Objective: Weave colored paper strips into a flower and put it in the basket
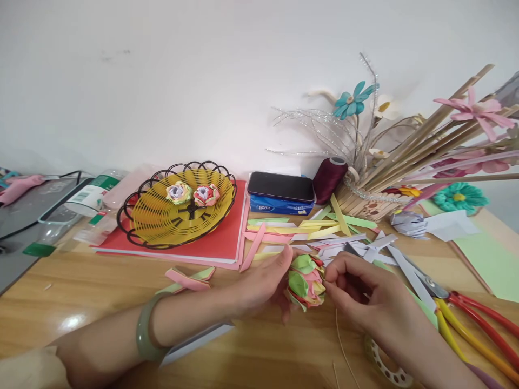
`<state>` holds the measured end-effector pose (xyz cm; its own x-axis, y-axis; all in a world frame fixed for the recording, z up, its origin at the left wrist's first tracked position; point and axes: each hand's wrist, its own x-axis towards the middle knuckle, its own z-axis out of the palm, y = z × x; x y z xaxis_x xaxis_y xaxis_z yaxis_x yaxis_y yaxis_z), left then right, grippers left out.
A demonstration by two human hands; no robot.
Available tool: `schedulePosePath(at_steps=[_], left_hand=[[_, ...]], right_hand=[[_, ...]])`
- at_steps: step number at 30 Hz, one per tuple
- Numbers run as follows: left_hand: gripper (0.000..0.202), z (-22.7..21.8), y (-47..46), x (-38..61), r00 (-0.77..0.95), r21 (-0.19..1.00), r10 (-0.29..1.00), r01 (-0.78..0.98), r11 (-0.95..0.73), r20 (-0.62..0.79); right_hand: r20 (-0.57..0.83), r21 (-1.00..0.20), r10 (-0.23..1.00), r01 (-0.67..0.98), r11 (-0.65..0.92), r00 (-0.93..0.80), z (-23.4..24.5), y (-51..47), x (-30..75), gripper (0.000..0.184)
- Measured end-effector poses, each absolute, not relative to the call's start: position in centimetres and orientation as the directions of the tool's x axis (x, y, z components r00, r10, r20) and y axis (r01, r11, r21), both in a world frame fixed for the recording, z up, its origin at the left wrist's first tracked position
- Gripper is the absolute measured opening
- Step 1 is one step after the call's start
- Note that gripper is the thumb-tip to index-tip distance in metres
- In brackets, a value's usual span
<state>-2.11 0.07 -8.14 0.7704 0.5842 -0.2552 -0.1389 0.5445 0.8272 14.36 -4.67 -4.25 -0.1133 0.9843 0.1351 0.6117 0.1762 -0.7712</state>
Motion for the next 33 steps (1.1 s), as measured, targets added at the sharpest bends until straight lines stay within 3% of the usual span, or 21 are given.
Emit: schedulePosePath(at_steps=[5, 12, 21, 26, 33], left_hand=[[0.063, -8.4, -0.1, -2.3, 0.747, 0.862, 0.590, -0.046, 0.504, -0.305], [0.060, -8.4, -0.2, -2.3, 0.743, 0.874, 0.626, -0.119, 0.472, -0.237], [0.052, -6.7, -0.4, -2.7, 0.730, 0.933, 0.681, -0.207, 0.295, -0.054], [0.047, -6.8, -0.8, -2.7, 0.712, 0.962, 0.702, -0.200, 0.186, 0.013], [0.039, -7.1, -0.9, -2.6, 0.658, 0.962, 0.749, -0.244, 0.121, 0.073]], right_hand=[[0.080, -0.840, 0.992, 0.529, 0.118, -0.095, -3.9, -4.8, 14.4, 0.016], [0.309, -0.762, 0.937, 0.547, 0.346, -0.163, -2.2, -5.3, 14.2, 0.016], [0.247, -0.802, 0.964, 0.536, 0.262, -0.103, -2.7, -5.1, 14.4, 0.018], [0.289, -0.773, 0.955, 0.574, 0.269, -0.059, -2.9, -5.3, 14.6, 0.015], [0.244, -0.807, 0.960, 0.521, 0.278, -0.135, -2.3, -5.2, 14.6, 0.015]])
